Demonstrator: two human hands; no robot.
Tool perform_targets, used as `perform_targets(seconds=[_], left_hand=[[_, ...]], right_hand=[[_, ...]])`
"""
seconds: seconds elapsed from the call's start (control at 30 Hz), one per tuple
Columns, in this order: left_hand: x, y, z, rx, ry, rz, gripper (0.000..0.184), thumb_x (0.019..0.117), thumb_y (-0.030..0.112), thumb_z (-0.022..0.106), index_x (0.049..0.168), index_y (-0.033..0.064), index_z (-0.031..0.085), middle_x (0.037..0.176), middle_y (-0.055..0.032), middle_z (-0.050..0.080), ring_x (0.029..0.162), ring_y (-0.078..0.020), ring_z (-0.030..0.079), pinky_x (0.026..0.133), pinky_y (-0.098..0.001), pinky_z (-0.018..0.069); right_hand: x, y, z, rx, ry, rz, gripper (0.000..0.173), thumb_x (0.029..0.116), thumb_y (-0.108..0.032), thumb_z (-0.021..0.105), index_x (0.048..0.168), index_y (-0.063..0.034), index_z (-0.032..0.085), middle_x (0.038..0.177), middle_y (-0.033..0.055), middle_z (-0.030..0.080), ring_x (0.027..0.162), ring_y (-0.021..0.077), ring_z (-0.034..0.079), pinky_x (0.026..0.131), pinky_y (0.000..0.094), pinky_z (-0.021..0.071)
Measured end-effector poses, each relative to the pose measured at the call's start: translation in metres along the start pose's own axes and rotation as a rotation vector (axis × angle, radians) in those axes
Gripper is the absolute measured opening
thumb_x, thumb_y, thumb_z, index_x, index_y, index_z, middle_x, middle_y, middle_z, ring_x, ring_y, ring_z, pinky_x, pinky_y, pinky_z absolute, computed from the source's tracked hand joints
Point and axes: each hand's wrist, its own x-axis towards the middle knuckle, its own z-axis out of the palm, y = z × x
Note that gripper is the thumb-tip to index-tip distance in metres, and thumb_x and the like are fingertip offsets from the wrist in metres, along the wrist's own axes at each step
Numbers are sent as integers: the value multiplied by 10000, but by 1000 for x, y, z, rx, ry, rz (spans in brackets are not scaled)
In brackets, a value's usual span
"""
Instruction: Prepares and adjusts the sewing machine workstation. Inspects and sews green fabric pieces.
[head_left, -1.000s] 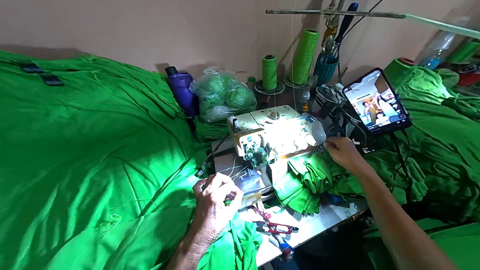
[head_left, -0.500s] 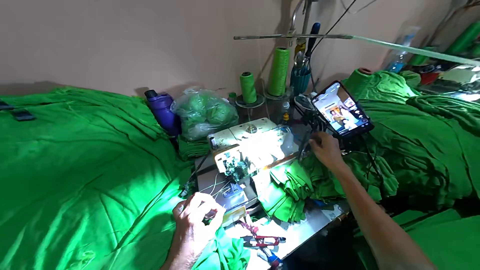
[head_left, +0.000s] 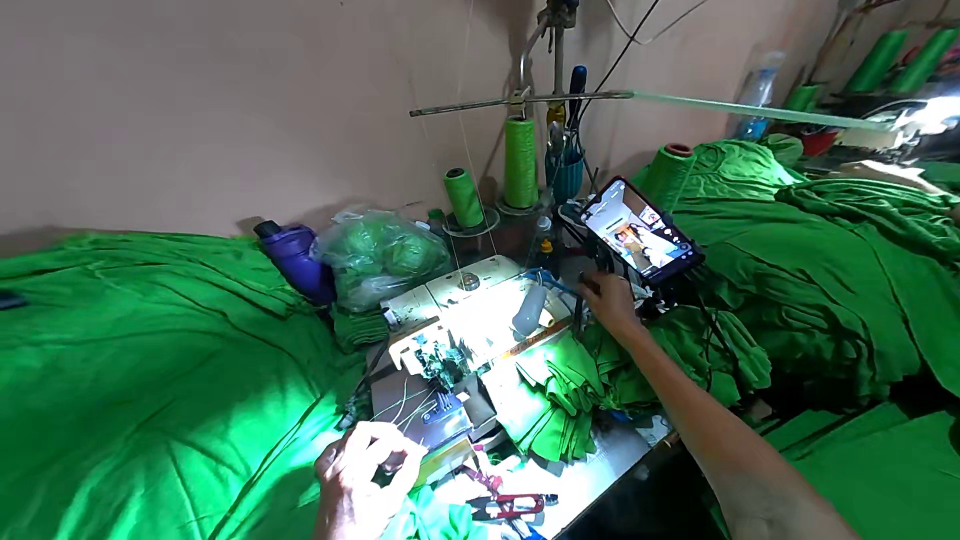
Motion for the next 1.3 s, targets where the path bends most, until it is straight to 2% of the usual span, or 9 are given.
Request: perform_targets(seconds=[0.1, 0.4, 0.57, 0.67, 0.83, 0.9, 0.97, 1.13, 1.3], left_hand=[[-1, -3, 1, -1, 20, 7, 175, 807, 216, 682, 800, 48, 733, 902, -126, 709, 900, -282, 657, 921, -550, 387], [-2, -9, 6, 20, 68, 23, 202, 805, 258, 662, 780, 70, 732, 882, -98, 709, 880, -263, 662, 907, -539, 408], [-2, -6, 5, 3, 59, -4, 191, 808, 247, 664, 776, 72, 736, 896, -106, 706, 901, -266, 653, 927, -538, 381], [-2, -7, 7, 25, 73, 15, 198, 813, 261, 655, 777, 83, 734, 886, -95, 709, 890, -253, 660, 918, -527, 397], [-1, -5, 6, 5, 65, 4, 194, 810, 247, 657, 771, 76, 739, 883, -102, 709, 901, -266, 658, 926, -539, 387], [-1, -7, 6, 18, 69, 13, 200, 815, 265, 645, 769, 94, 737, 880, -82, 709, 889, -240, 658, 918, -521, 392], [-1, -6, 6, 8, 63, 10, 200, 819, 255, 648, 774, 84, 740, 886, -99, 708, 892, -252, 658, 915, -531, 387], [-2, -8, 8, 37, 73, 17, 207, 815, 263, 642, 773, 84, 737, 881, -88, 710, 887, -250, 661, 899, -528, 406], [0, -4, 5, 30, 60, -2, 206, 821, 255, 643, 770, 80, 739, 886, -96, 712, 892, -260, 661, 906, -539, 390]], right_hand=[[1, 4, 2, -13, 38, 2, 306, 1066, -135, 539, 1175, 128, 650, 1177, 343, 643, 1136, 496, 617, 987, 630, 455], [0, 6, -1, -105, 189, -152, 266, 1055, -98, 541, 1047, 153, 629, 992, 335, 657, 958, 501, 662, 858, 628, 499], [-1, 13, 1, -42, 182, -138, 256, 1036, -78, 552, 1090, 163, 623, 994, 335, 655, 942, 484, 661, 856, 610, 504], [-4, 11, 1, -8, 185, -138, 237, 1013, -51, 570, 1090, 163, 637, 1002, 343, 656, 955, 495, 655, 866, 624, 492], [-7, 21, -2, 51, 169, -25, 312, 1059, -99, 510, 1236, 142, 598, 1134, 364, 635, 1066, 521, 626, 931, 667, 458], [-8, 22, -4, 38, 190, -11, 319, 1063, -110, 508, 1233, 145, 594, 1136, 372, 629, 1078, 534, 616, 937, 679, 440], [-8, 21, -4, 17, 197, -24, 319, 1066, -110, 502, 1228, 148, 597, 1141, 372, 628, 1091, 536, 610, 952, 676, 434], [1, 18, -7, -81, 174, 60, 398, 1098, -142, 435, 1349, 154, 523, 1274, 392, 584, 1228, 540, 563, 1052, 639, 399], [4, 21, -5, -56, 104, 79, 332, 1046, -88, 535, 1275, 150, 572, 1284, 379, 574, 1251, 523, 541, 1063, 635, 394]])
